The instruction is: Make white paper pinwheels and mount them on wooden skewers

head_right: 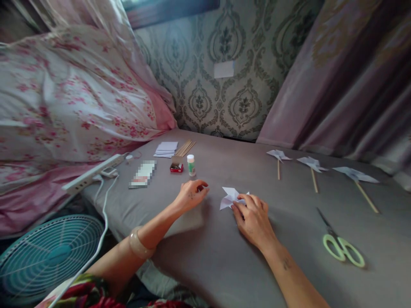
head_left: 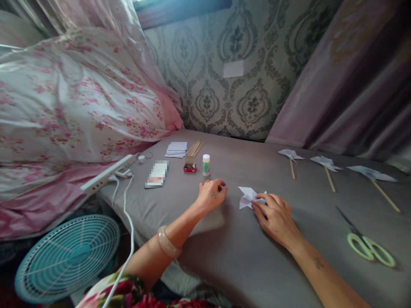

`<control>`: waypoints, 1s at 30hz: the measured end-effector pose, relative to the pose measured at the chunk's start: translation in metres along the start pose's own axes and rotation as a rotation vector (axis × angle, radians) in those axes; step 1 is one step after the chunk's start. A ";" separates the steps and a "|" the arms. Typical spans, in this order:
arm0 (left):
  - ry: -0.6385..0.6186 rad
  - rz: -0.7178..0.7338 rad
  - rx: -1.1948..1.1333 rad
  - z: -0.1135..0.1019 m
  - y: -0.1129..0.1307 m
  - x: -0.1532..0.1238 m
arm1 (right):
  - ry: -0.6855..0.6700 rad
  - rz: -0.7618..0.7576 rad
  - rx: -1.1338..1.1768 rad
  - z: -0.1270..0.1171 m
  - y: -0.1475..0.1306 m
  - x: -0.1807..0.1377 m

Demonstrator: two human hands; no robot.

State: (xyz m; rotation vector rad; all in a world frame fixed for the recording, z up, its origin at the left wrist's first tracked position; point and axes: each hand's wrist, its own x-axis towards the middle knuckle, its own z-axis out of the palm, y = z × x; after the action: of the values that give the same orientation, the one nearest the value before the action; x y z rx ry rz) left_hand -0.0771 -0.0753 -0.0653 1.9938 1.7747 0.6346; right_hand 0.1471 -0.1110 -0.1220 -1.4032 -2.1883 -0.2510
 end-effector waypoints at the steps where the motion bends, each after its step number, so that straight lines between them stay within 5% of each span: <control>1: 0.012 0.003 -0.006 -0.003 -0.002 0.000 | 0.004 0.002 0.001 0.001 0.000 0.000; 6: 0.114 -0.015 -0.102 -0.014 -0.021 0.009 | 0.023 0.020 0.025 0.002 0.001 0.001; 16: 0.446 -0.232 -0.162 -0.050 -0.098 0.062 | 0.032 0.025 0.061 0.002 0.003 0.001; 30: 0.407 -0.328 -0.109 -0.049 -0.139 0.100 | 0.041 0.038 0.085 0.004 0.005 0.000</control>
State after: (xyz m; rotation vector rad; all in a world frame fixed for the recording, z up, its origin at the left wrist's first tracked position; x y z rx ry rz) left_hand -0.2087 0.0399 -0.0973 1.5266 2.1823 1.0535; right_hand 0.1504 -0.1068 -0.1263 -1.3802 -2.1116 -0.1698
